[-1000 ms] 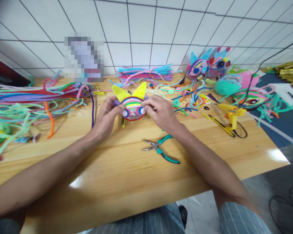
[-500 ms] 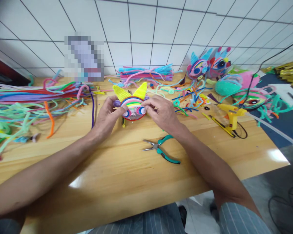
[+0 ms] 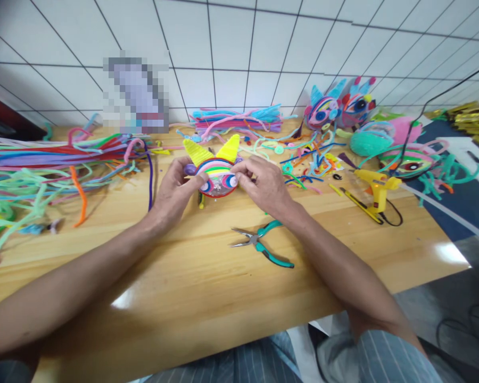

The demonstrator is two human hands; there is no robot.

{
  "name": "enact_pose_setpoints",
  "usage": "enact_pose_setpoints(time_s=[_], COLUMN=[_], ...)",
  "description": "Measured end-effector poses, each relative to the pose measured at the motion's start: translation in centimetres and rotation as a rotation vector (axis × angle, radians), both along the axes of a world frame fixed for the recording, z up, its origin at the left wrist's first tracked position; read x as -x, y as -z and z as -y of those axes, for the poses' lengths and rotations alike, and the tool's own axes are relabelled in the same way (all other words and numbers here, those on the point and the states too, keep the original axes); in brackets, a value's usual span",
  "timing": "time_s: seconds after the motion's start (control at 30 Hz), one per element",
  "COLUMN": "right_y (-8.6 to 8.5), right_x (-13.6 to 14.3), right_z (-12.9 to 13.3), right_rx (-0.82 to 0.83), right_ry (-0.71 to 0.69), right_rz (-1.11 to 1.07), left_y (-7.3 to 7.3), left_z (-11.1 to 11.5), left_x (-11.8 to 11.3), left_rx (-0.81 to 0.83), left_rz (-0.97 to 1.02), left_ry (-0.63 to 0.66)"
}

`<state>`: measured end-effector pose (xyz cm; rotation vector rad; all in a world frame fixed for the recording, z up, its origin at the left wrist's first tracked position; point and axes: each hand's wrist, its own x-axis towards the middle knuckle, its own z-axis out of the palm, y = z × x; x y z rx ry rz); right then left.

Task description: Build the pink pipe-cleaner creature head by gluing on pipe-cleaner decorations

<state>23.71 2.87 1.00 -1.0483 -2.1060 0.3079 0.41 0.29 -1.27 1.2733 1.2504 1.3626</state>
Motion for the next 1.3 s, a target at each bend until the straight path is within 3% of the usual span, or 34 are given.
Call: enact_pose_setpoints(time_s=[0.4, 0.47, 0.57, 0.73, 0.87, 0.97, 1.1, 1.3], right_y=[-0.5, -0.7, -1.4, -3.7, -5.3, -5.5, -3.4, 2.7], right_x=[0.0, -0.1, -0.3, -0.5, -0.2, -0.5, -2.6, -7.4], right_z=[0.2, 0.2, 0.5, 2.0, 4.2, 5.8, 7.7, 10.6], right_rx=[0.015, 0.017, -0.021, -0.101, -0.125, -0.141, -0.087, 0.150], right_ry=[-0.023, -0.026, -0.052, -0.142, -0.228, -0.205, -0.082, -0.002], right_rz=[-0.017, -0.019, -0.024, 0.031, 0.094, 0.123, 0.162, 0.508], left_y=[0.5, -0.2, -2.6, -6.5, -7.0, -6.5, -5.5, -3.9], left_z=[0.3, 0.7, 2.0, 4.8, 6.1, 6.6, 7.3, 8.1], left_x=[0.4, 0.8, 1.3, 1.1, 0.5, 0.1, -0.4, -1.3], left_rx=[-0.051, -0.139, -0.321, -0.451, -0.337, -0.172, -0.005, 0.140], left_rz=[-0.055, -0.131, -0.284, -0.503, -0.541, -0.453, -0.272, -0.087], left_ry=[-0.012, -0.104, -0.220, -0.021, 0.212, 0.285, 0.296, 0.339])
